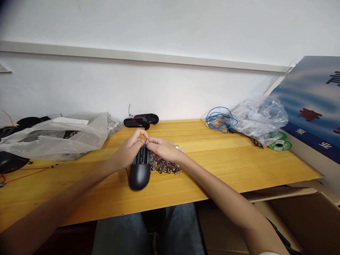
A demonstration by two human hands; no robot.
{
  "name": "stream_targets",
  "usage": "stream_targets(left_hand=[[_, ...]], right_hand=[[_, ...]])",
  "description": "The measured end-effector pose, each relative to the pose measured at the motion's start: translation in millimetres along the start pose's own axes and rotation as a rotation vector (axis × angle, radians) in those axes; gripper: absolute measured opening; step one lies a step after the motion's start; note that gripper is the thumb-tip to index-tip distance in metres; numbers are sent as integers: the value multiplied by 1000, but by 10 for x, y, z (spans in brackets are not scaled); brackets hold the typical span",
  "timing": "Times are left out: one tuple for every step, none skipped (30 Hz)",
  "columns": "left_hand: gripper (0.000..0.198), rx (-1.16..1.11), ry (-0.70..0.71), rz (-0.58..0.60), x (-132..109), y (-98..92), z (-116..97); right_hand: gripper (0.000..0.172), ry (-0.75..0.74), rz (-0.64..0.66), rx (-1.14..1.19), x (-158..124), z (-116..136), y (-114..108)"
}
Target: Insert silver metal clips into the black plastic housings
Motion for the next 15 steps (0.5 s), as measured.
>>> stream_targets(left_hand=[[11,-24,-42,-3,17,3,18],[12,-77,-89,-9,35,8,39],[14,-151,-138,-12,53,17,63],[16,-237,-188,-9,69,29,88],[18,-329,-234,1,84,44,113],[20,-416,-271,13,96,59,135],[21,-490,-298,22,106,72,153],[22,-547,-316,27,114,80,166],[20,-587,-325,33,122,84,171],[18,-614,-326,42,129,83,168],[15,-632,-327,52,134,77,158],[14,-646,-339,70,136,69,143],[14,-663,-359,93,135,58,124],[18,-679,-386,116,130,47,104],[24,-690,-421,131,122,34,88]], right_hand=[[23,5,-14,-12,4,-5,-4],[22,13,-27,-23,7,-11,-8],[22,21,-39,-35,11,-15,-10],[23,28,-47,-49,13,-17,-11],[25,33,-50,-63,14,-15,-11],[28,34,-50,-75,13,-10,-10],[31,34,-48,-86,11,-3,-10],[34,32,-48,-97,8,5,-10],[37,24,-54,-106,4,13,-12],[40,13,-67,-113,1,19,-15],[42,-3,-89,-113,-2,23,-19],[43,-21,-114,-109,-6,25,-24],[45,-41,-142,-103,-10,24,-28],[46,-60,-171,-96,-16,22,-33],[46,-77,-202,-94,-23,20,-38]])
Point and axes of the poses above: each hand's wrist, its own x-axis towards the middle knuckle, its own y-axis out of the palm, z = x × y, the point moved 2 cm from there along x, towards the middle knuckle, and after that the axes turned 8 degrees about -x, right-handed, at the moved point
